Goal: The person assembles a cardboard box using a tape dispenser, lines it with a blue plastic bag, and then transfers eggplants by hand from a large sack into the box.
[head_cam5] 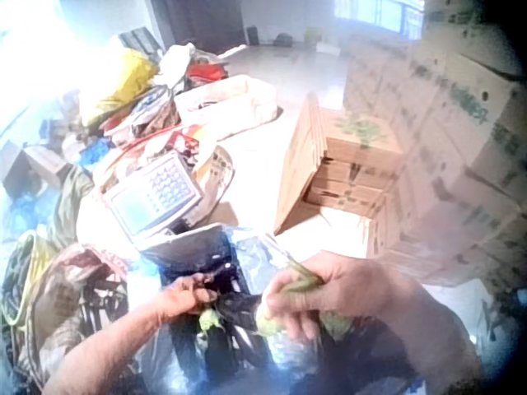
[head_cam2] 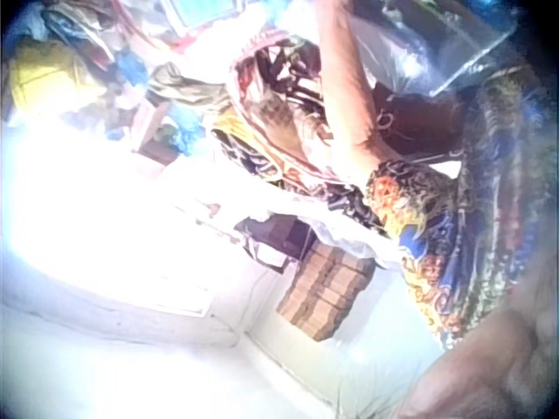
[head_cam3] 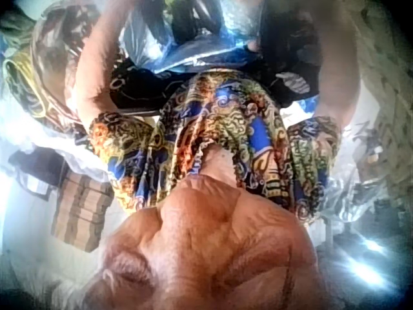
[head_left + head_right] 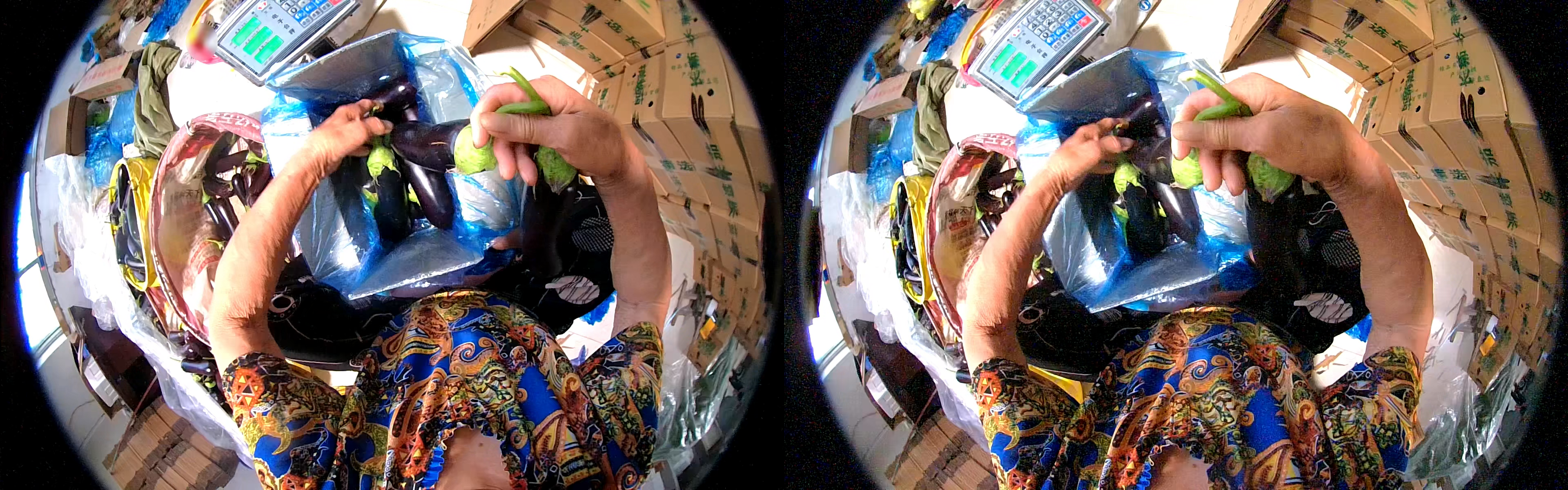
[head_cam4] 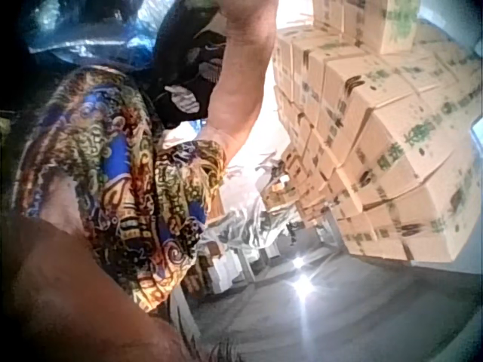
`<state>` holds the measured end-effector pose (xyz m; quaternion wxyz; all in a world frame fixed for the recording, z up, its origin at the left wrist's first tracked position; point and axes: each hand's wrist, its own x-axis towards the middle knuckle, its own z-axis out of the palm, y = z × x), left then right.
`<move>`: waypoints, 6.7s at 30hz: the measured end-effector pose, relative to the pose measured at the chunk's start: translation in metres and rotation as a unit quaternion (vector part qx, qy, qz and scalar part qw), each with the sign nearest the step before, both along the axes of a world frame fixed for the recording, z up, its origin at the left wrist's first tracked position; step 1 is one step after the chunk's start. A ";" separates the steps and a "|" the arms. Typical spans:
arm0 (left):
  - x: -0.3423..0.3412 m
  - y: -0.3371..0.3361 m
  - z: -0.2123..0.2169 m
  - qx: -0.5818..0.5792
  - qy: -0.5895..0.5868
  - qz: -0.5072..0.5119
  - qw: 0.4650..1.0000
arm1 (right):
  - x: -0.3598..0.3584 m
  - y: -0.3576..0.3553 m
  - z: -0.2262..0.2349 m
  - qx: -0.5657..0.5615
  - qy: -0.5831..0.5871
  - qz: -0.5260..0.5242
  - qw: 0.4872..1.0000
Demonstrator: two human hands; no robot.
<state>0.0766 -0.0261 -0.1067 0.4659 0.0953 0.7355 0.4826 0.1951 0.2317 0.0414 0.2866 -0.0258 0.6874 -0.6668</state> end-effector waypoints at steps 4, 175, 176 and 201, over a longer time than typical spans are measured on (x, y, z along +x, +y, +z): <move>0.017 -0.007 -0.036 -0.082 0.192 0.012 0.978 | -0.003 -0.004 0.005 0.049 0.008 -0.022 0.999; -0.009 -0.103 0.020 -0.071 0.400 0.165 0.899 | -0.082 0.019 -0.085 0.385 0.123 -0.149 0.902; -0.020 -0.094 0.026 -0.095 0.437 0.140 0.883 | -0.088 0.023 -0.092 0.414 0.148 -0.134 0.888; -0.008 -0.102 0.054 -0.025 0.469 0.142 0.872 | -0.003 0.003 -0.079 0.435 0.330 0.045 0.837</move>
